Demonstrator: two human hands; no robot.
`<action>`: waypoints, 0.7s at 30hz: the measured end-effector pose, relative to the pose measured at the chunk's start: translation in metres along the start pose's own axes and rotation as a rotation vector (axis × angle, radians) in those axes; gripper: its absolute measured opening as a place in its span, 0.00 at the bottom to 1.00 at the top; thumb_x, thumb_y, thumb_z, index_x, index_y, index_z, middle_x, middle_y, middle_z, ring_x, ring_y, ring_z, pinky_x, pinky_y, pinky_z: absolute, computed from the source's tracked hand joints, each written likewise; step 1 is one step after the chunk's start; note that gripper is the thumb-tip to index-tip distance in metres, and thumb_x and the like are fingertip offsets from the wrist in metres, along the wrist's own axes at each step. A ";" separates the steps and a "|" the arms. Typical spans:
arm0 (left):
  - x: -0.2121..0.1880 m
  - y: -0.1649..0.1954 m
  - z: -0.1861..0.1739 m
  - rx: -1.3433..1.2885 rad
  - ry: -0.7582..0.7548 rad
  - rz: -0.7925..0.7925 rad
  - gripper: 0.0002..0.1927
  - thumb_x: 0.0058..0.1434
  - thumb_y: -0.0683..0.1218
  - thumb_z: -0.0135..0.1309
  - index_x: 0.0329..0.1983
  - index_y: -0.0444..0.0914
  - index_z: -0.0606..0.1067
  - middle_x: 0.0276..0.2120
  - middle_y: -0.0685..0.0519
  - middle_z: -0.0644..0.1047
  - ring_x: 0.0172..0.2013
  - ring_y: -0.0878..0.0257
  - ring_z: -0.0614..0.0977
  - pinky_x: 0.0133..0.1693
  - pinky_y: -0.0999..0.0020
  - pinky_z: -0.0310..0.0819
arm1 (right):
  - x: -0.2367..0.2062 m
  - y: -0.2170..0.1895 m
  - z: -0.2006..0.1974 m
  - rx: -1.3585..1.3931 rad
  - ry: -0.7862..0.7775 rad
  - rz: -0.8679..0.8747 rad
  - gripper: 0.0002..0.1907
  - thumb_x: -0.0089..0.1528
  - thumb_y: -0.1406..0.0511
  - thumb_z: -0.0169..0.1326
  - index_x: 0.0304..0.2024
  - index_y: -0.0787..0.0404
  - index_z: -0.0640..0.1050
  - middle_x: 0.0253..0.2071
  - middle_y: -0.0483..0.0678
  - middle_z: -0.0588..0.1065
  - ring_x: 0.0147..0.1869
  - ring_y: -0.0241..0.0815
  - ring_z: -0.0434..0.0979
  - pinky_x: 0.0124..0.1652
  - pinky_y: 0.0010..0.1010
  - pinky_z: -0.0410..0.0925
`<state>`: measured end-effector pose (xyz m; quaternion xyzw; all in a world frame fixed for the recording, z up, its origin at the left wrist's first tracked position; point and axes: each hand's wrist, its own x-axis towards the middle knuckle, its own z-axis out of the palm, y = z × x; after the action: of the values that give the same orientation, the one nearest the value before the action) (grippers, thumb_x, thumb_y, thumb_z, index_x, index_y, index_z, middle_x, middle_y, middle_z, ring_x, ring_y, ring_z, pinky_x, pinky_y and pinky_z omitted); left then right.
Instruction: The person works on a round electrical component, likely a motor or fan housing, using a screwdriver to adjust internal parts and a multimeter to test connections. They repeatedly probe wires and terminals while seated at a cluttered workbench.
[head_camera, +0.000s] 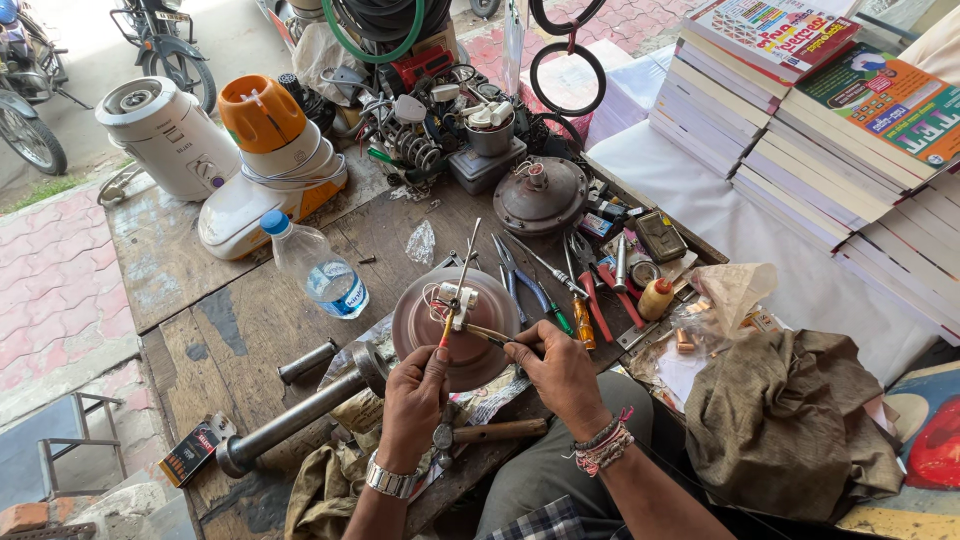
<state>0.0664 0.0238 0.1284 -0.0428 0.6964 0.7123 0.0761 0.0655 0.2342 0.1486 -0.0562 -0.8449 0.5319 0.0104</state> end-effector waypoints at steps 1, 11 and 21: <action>0.000 0.000 0.000 -0.012 0.000 -0.007 0.15 0.70 0.50 0.49 0.39 0.34 0.79 0.15 0.61 0.67 0.14 0.75 0.61 0.16 0.76 0.52 | 0.000 0.000 0.000 0.001 -0.002 -0.008 0.10 0.62 0.62 0.60 0.38 0.62 0.80 0.31 0.47 0.85 0.35 0.34 0.86 0.33 0.25 0.76; 0.002 0.000 0.001 -0.050 -0.009 0.002 0.17 0.72 0.51 0.49 0.38 0.32 0.78 0.15 0.61 0.66 0.15 0.75 0.60 0.17 0.76 0.51 | 0.000 0.001 0.000 0.025 0.001 -0.030 0.10 0.61 0.62 0.60 0.38 0.62 0.79 0.32 0.47 0.85 0.35 0.33 0.87 0.33 0.25 0.77; 0.005 -0.007 0.000 -0.095 0.010 -0.037 0.16 0.71 0.50 0.48 0.37 0.34 0.78 0.14 0.61 0.66 0.13 0.74 0.60 0.15 0.76 0.50 | 0.002 0.005 0.002 0.010 -0.008 -0.019 0.10 0.62 0.62 0.60 0.38 0.62 0.79 0.31 0.46 0.85 0.34 0.33 0.86 0.33 0.25 0.76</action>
<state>0.0626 0.0244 0.1209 -0.0630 0.6613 0.7428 0.0836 0.0637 0.2353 0.1429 -0.0461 -0.8427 0.5363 0.0121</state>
